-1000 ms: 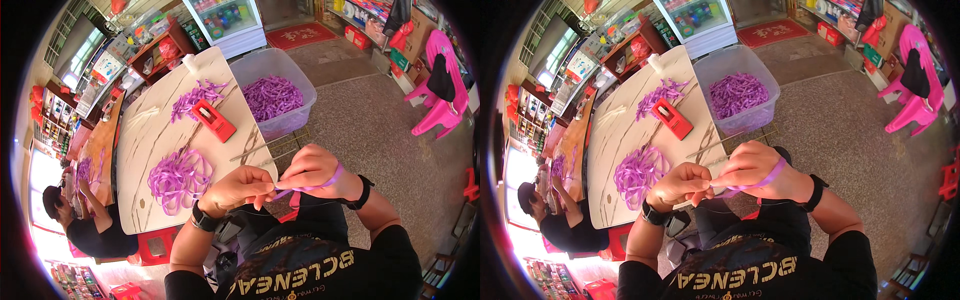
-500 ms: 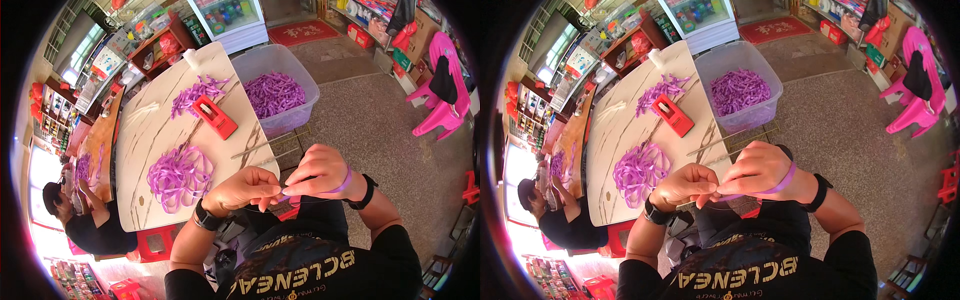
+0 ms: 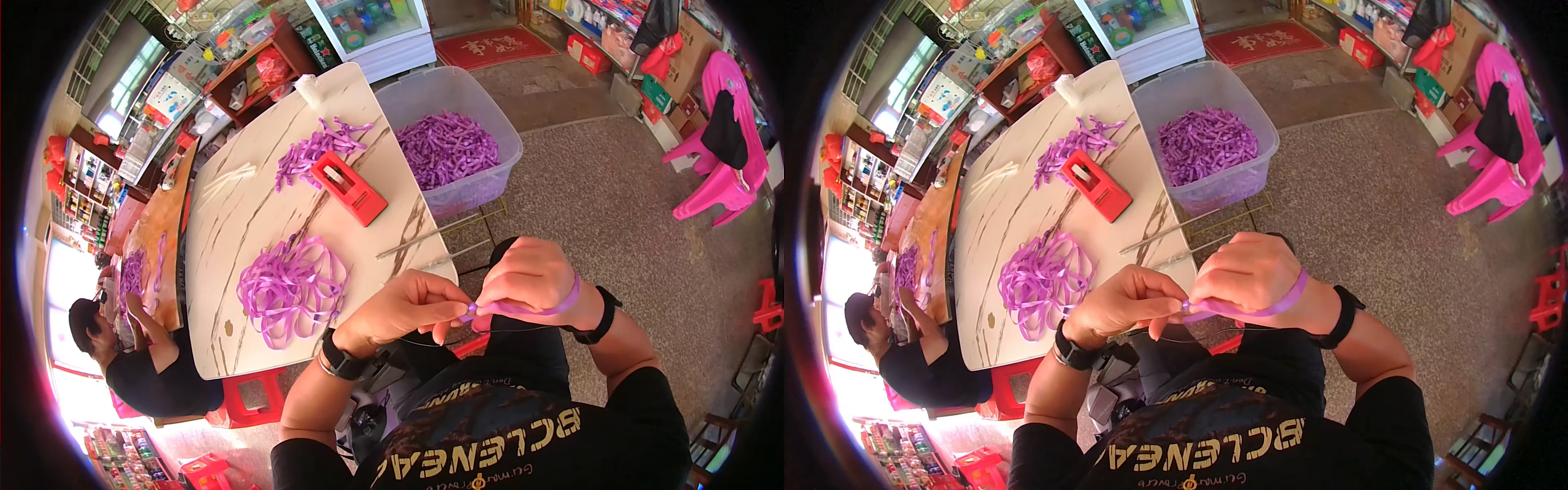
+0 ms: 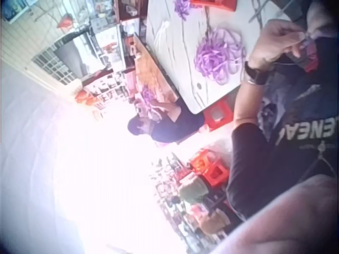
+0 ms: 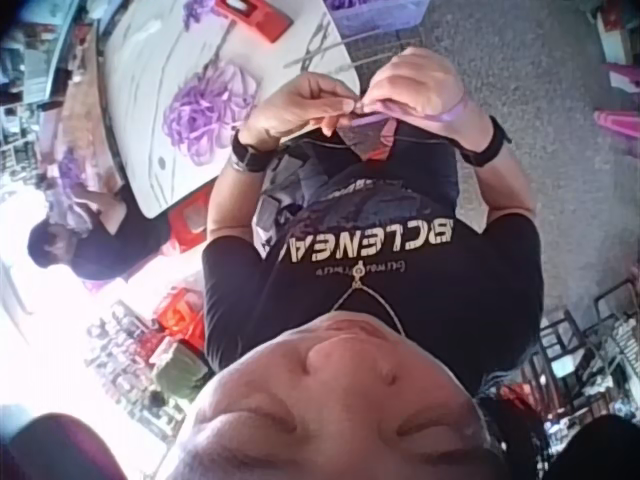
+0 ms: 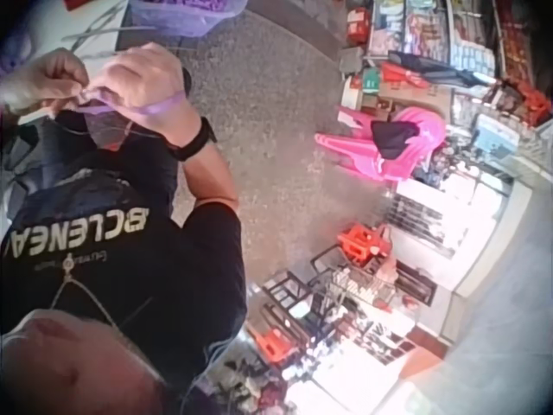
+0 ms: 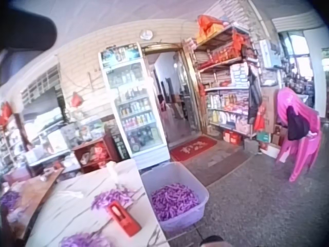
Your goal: Manufacturing decorative bows from purple ribbon using a wooden jig.
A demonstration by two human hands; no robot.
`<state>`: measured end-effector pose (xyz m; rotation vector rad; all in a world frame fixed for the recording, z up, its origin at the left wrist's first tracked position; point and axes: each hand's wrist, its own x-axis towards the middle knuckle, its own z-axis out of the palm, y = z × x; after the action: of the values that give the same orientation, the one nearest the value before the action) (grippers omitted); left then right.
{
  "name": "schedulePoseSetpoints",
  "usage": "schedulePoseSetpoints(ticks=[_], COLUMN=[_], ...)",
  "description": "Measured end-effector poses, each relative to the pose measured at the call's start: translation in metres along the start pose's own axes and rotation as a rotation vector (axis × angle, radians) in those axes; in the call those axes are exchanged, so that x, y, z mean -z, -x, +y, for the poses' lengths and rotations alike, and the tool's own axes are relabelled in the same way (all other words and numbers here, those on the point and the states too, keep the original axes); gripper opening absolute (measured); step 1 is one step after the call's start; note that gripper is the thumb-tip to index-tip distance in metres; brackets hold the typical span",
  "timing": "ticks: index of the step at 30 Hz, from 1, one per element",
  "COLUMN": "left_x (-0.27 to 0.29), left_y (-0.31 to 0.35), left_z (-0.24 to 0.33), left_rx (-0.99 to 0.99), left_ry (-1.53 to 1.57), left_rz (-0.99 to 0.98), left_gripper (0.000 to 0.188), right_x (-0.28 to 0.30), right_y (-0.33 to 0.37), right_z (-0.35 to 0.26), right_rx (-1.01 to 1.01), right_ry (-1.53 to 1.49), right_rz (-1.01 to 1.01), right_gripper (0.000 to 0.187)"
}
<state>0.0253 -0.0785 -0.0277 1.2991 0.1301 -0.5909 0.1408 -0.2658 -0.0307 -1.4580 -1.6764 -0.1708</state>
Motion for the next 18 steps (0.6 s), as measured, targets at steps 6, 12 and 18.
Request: schedulePoseSetpoints(ticks=[6, 12, 18], left_x=[-0.028, -0.023, -0.015], left_y=[0.001, -0.013, -0.002], left_z=[0.005, -0.016, -0.005], left_rx=[-0.403, -0.898, -0.222], left_ry=[-0.665, -1.279, -0.474], left_rz=[0.42, 0.485, 0.221], left_gripper=[0.013, 0.019, 0.015], right_x=[-0.013, -0.029, -0.006], right_y=[0.011, 0.033, 0.053], right_z=[-0.006, 0.005, 0.019], right_rx=[-0.685, -1.259, -0.996], right_ry=[-0.483, -1.605, -1.182], right_rz=[0.038, 0.028, -0.388], right_gripper=[0.007, 0.02, 0.032])
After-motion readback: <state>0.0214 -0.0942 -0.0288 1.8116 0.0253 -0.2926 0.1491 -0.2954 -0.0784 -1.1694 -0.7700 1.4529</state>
